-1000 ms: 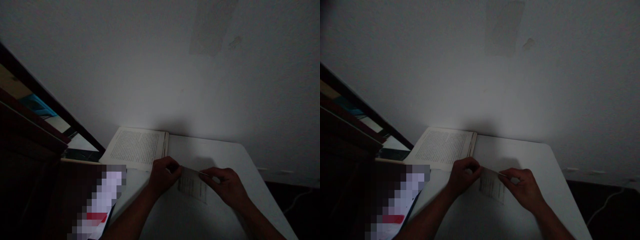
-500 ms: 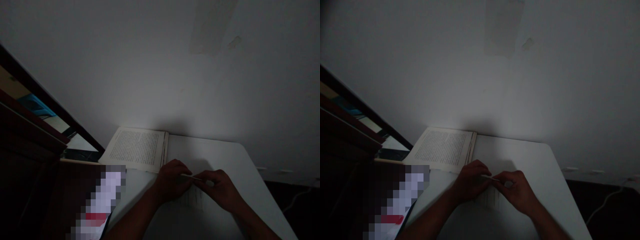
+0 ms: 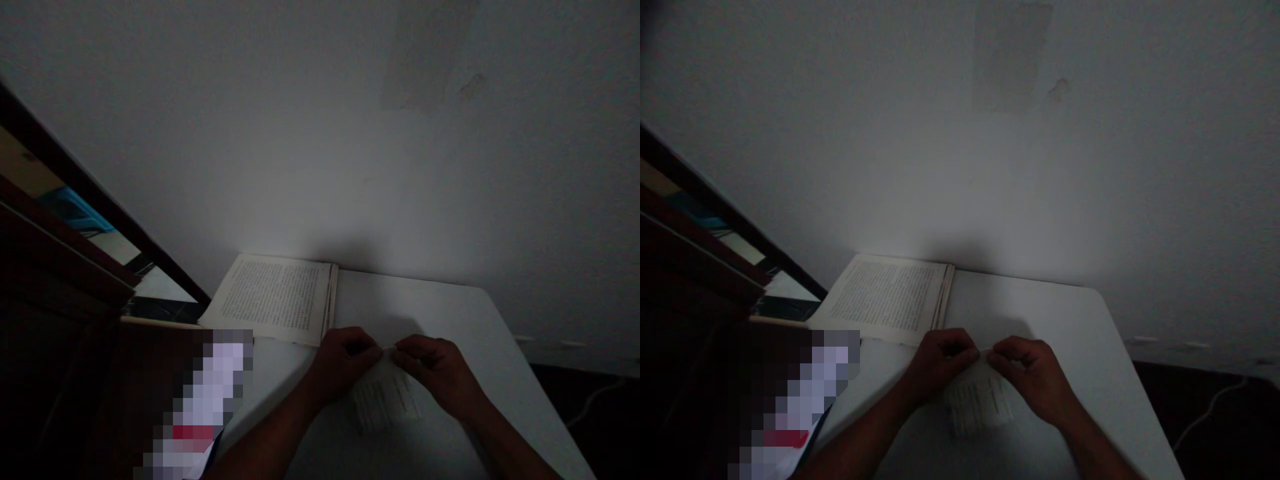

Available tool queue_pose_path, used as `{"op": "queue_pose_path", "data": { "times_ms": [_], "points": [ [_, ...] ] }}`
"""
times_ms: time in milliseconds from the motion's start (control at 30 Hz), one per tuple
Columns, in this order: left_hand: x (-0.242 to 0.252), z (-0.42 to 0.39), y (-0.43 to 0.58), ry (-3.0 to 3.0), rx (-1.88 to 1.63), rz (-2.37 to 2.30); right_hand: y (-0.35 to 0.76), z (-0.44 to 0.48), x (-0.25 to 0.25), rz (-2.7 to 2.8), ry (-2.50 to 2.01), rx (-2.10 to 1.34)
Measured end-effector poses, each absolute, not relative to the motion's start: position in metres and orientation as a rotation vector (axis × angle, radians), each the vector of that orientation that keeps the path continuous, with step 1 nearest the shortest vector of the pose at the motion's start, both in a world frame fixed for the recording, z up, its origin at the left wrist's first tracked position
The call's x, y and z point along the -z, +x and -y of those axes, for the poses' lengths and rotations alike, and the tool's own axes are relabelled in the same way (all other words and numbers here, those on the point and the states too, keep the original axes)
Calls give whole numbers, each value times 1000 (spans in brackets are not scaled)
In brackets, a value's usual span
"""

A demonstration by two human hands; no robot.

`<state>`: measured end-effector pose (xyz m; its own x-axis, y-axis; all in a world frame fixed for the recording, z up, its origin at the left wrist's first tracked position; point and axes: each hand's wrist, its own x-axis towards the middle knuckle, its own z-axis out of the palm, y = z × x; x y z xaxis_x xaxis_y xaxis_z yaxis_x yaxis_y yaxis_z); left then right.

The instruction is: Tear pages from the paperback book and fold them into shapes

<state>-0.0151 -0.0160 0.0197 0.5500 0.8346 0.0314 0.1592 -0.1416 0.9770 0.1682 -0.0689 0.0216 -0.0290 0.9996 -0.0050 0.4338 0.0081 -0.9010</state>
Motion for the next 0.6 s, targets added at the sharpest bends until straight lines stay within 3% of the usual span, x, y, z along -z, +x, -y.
{"op": "queue_pose_path", "data": {
  "times_ms": [233, 433, 600],
  "points": [
    [-17, 16, -12, 1576, -664, -846, 169, 68, -14, 1413, -1466, -1145],
    [-11, 8, -15, 1456, -864, -972, 171, 67, -17, 1390, -1404, -1311],
    [-10, 5, -18, 1487, -835, -985, 171, 67, -24, 1461, -1426, -1234]
  ]
}}
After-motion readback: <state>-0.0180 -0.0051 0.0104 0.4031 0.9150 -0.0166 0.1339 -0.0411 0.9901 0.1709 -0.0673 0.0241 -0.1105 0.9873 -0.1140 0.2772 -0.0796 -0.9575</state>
